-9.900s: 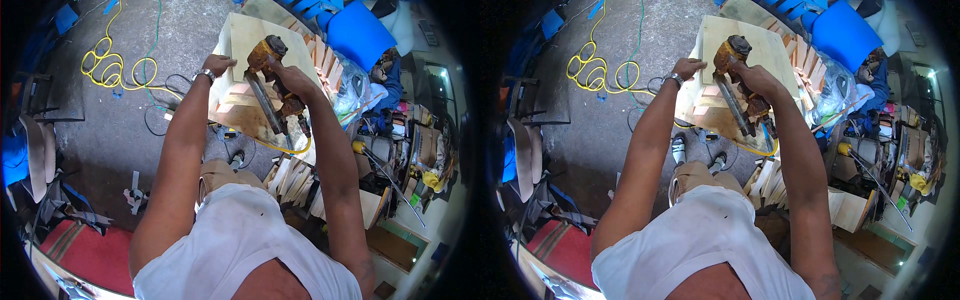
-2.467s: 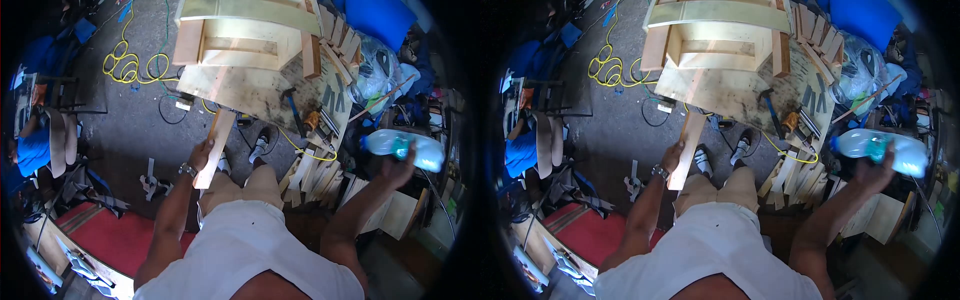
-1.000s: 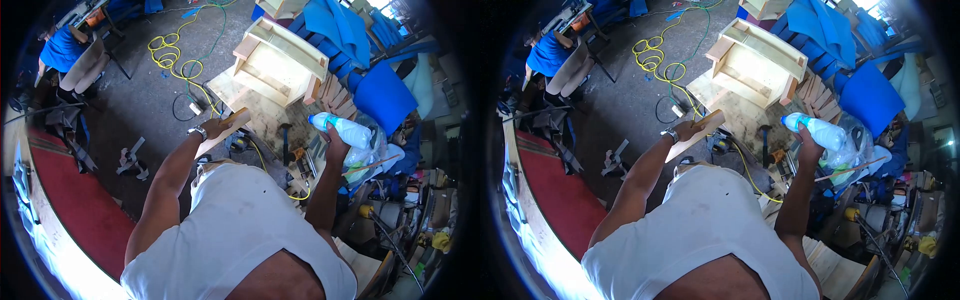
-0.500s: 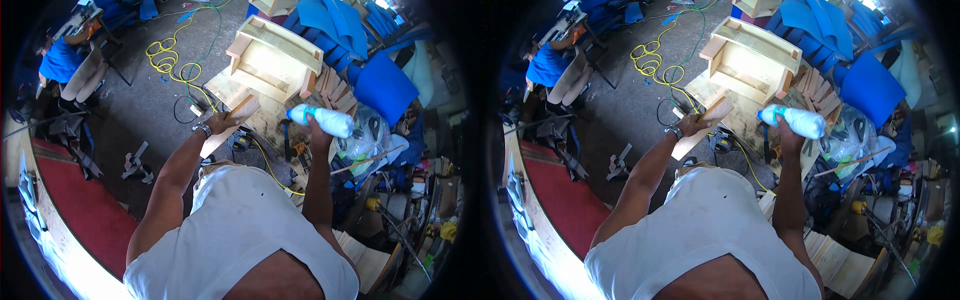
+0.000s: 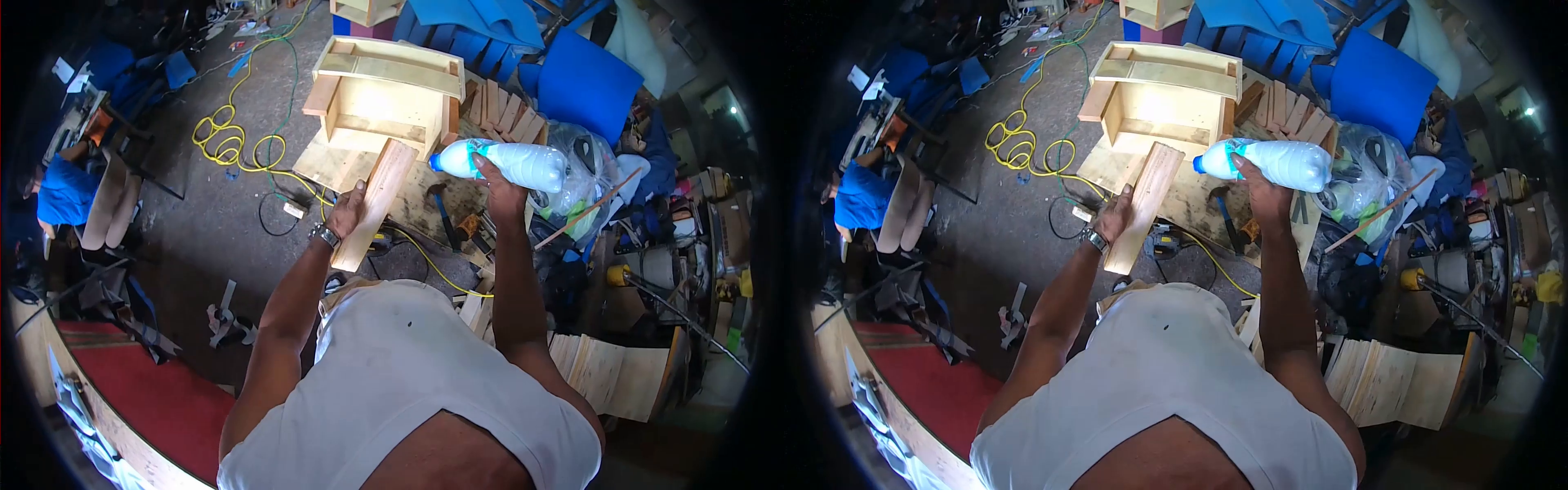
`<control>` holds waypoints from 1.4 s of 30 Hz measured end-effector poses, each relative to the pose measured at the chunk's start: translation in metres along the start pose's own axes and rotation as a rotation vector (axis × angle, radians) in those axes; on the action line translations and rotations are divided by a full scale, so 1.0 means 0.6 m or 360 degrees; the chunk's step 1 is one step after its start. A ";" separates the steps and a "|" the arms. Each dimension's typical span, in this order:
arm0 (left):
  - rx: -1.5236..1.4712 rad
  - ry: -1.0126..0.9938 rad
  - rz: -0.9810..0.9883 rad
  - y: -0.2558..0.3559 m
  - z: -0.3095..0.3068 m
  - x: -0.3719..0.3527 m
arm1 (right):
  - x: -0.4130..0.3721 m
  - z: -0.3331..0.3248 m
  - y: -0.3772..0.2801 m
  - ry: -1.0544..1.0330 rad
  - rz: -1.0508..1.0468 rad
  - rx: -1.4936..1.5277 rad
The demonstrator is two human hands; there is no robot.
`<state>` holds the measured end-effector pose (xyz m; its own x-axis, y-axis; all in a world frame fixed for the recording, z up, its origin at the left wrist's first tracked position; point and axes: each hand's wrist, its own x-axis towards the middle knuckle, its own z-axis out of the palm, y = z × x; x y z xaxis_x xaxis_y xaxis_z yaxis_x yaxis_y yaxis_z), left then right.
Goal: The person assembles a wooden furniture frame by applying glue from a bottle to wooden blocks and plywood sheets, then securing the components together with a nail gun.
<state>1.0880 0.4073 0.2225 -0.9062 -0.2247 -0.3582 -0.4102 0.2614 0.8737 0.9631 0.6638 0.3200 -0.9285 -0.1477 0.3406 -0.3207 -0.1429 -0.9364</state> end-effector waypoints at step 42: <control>0.0347 0.0266 0.1006 -0.047 0.001 0.015 | 0.037 0.021 0.059 -0.0368 0.0289 0.1080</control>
<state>1.0913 0.3985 0.1943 -0.9574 -0.1041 0.2694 0.1648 0.5689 0.8057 0.9336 0.6433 0.2957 -0.8688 -0.4184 0.2648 0.0899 -0.6592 -0.7466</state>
